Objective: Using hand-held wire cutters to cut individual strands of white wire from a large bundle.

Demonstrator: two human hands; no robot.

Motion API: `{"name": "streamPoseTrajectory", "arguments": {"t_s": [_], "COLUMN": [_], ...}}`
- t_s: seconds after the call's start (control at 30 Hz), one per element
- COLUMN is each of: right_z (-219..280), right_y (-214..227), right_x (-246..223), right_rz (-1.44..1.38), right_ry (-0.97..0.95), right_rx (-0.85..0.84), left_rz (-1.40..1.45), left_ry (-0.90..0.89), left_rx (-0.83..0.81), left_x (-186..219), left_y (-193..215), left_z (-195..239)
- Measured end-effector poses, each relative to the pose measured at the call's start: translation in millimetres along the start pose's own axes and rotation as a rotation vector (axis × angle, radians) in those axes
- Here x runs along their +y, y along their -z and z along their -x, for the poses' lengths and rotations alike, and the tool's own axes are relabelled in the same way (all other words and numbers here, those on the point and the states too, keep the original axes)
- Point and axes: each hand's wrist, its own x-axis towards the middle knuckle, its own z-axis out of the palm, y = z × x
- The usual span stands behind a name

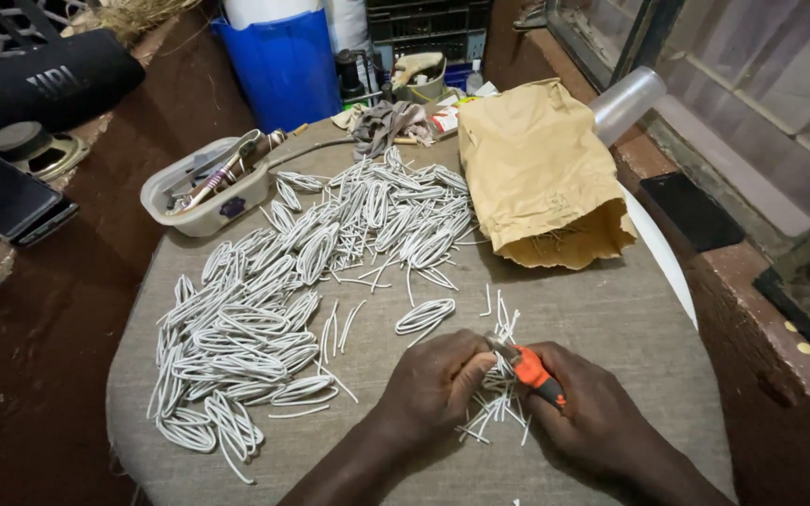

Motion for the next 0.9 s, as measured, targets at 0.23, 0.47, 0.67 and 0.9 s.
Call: {"name": "streamPoseTrajectory", "arguments": {"t_s": [0.23,0.47,0.67,0.9], "right_z": [-1,10,12,15], "right_y": [6,-1,2,19], "right_x": [-11,3,17,11], "right_rz": [-0.066,0.022,0.169,-0.011], "right_ry": [-0.019,0.13,0.172,-0.01], "right_rx": [-0.031,0.004,0.028,-0.075], "left_rz": [-0.033,0.001,-0.04,-0.026], "left_ry": [-0.082,-0.084,-0.144,-0.092], "left_rx": [-0.018,0.005,0.003,0.002], "left_x": [-4,-4,-5,-3], "left_y": [-3,0,2,6], "left_z": [-2,2,0,1]}}
